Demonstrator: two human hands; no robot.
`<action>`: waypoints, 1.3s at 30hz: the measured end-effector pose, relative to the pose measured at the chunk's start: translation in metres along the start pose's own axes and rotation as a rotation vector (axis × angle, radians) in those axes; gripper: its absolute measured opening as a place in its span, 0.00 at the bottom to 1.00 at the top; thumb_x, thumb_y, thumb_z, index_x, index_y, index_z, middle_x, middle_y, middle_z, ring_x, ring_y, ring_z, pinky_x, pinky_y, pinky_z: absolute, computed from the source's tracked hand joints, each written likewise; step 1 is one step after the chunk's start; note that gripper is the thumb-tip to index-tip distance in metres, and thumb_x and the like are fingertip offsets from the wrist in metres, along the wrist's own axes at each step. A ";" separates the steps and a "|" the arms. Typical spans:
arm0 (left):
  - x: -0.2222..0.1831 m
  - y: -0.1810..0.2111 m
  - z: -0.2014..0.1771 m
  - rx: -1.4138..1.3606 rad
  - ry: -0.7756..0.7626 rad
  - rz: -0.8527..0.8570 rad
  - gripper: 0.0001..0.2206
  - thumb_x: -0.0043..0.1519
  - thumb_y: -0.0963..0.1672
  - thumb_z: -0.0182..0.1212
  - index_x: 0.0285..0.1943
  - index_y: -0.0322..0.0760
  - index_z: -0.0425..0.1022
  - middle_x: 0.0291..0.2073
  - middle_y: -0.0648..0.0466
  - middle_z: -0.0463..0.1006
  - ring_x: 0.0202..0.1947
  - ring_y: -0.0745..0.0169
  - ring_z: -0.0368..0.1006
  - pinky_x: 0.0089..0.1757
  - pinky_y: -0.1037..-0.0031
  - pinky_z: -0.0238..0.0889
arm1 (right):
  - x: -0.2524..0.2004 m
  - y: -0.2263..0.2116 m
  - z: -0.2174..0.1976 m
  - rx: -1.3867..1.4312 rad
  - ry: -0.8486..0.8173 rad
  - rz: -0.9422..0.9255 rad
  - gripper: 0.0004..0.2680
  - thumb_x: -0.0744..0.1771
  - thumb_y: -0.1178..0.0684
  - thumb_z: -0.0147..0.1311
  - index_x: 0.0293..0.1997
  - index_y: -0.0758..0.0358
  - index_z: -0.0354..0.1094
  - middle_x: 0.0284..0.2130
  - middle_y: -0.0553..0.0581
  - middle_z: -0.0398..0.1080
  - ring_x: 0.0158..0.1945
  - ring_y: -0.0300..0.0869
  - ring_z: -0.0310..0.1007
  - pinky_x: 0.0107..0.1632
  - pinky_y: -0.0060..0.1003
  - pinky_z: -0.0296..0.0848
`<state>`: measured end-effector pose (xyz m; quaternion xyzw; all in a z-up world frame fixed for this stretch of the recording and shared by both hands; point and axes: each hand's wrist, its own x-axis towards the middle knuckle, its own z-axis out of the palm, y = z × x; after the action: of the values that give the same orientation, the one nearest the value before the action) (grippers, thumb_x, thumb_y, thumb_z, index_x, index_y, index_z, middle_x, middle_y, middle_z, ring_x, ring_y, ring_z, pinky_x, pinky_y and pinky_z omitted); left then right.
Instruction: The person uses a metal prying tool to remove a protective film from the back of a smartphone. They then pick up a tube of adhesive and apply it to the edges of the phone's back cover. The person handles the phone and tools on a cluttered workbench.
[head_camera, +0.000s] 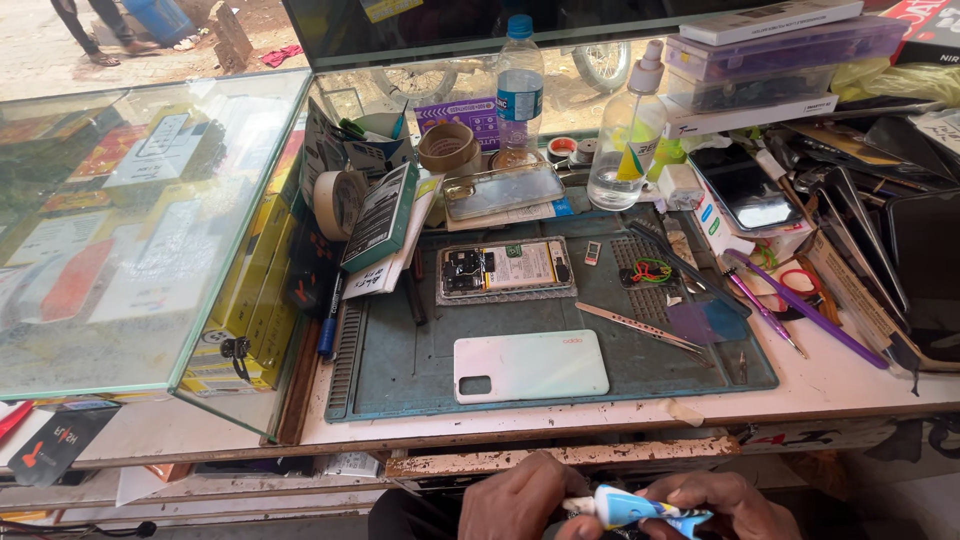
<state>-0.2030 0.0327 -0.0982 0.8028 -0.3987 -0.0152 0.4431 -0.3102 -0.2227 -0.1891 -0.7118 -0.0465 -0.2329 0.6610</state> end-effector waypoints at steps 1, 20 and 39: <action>0.000 0.002 -0.001 -0.050 0.000 -0.001 0.22 0.72 0.56 0.53 0.37 0.37 0.75 0.27 0.52 0.76 0.28 0.59 0.81 0.31 0.64 0.76 | 0.000 0.003 -0.002 0.025 0.015 -0.009 0.16 0.59 0.68 0.67 0.46 0.64 0.69 0.36 0.67 0.79 0.43 0.50 0.87 0.46 0.49 0.83; -0.002 -0.013 -0.007 0.110 -0.080 0.069 0.26 0.70 0.58 0.54 0.27 0.40 0.74 0.22 0.54 0.75 0.25 0.61 0.79 0.28 0.65 0.73 | -0.007 0.037 -0.009 0.239 -0.118 0.220 0.07 0.64 0.60 0.61 0.34 0.72 0.66 0.41 0.81 0.77 0.48 0.63 0.87 0.51 0.61 0.80; 0.021 -0.008 -0.119 0.270 0.346 -0.389 0.09 0.60 0.48 0.62 0.43 0.44 0.82 0.31 0.58 0.84 0.29 0.63 0.79 0.27 0.66 0.72 | 0.013 0.016 -0.009 0.080 0.141 0.237 0.10 0.62 0.67 0.58 0.36 0.67 0.57 0.37 0.75 0.77 0.26 0.41 0.81 0.29 0.43 0.85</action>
<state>-0.1388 0.1049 -0.0246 0.9065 -0.1542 0.0903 0.3825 -0.2950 -0.2368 -0.1982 -0.6673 0.0752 -0.2008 0.7133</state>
